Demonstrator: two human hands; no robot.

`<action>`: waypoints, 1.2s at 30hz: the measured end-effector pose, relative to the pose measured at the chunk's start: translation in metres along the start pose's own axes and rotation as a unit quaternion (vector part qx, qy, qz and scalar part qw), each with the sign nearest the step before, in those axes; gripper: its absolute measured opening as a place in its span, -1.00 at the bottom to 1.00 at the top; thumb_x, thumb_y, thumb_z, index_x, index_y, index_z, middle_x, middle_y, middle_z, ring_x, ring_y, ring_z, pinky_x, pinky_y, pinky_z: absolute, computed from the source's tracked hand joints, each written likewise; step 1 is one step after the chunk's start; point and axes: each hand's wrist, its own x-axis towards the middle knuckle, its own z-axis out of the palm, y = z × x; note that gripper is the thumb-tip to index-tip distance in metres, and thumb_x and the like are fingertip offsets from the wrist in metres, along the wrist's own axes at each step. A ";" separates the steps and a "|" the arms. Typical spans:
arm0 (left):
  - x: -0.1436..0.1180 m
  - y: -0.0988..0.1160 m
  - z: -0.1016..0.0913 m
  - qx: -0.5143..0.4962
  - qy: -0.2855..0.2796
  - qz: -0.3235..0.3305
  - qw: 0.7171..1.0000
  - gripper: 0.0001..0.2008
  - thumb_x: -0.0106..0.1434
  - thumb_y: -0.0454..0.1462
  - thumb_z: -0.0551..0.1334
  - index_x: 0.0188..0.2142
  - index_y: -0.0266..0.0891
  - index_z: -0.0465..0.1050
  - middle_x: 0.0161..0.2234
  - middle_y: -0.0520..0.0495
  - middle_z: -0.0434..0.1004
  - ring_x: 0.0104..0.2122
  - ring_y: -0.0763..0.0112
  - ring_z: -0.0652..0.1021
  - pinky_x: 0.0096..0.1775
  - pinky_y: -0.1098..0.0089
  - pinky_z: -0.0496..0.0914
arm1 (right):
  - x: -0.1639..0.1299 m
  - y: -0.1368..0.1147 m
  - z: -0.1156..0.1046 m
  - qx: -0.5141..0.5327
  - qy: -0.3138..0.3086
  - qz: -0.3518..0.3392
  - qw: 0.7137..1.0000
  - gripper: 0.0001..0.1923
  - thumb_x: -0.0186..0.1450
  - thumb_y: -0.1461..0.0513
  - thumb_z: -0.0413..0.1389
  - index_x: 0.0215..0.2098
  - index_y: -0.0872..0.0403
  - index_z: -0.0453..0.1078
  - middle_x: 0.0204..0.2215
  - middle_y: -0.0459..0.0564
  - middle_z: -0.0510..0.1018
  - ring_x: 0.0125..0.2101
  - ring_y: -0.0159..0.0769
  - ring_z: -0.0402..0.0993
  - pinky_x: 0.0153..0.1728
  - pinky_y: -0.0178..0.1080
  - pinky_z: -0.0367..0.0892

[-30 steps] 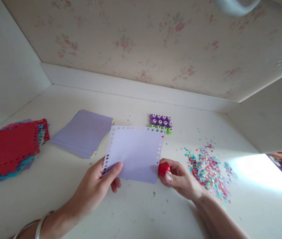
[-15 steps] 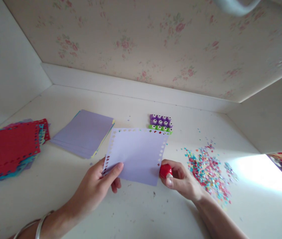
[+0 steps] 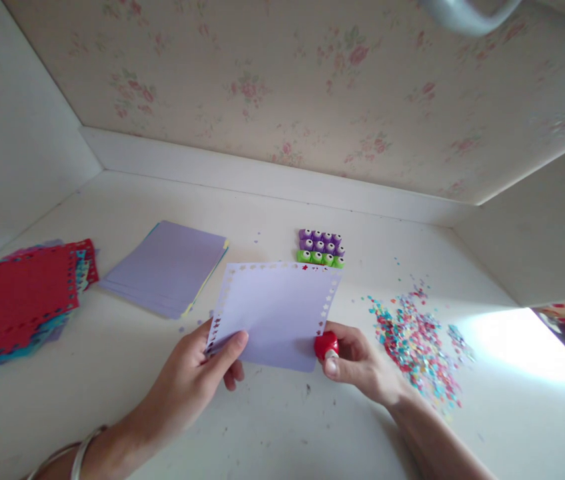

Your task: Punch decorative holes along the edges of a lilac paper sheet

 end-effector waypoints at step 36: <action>-0.001 0.002 0.002 0.001 -0.020 -0.019 1.000 -0.64 0.32 0.01 0.18 -0.43 -0.20 0.46 -0.58 -0.03 0.56 -0.60 0.37 0.55 -0.50 0.45 0.47 | 0.006 -0.011 0.014 0.040 0.060 -0.010 0.997 -0.57 0.16 0.01 0.33 -0.47 0.08 0.22 -0.56 -0.20 0.17 -0.53 -0.46 0.02 -0.52 -0.33 -0.03</action>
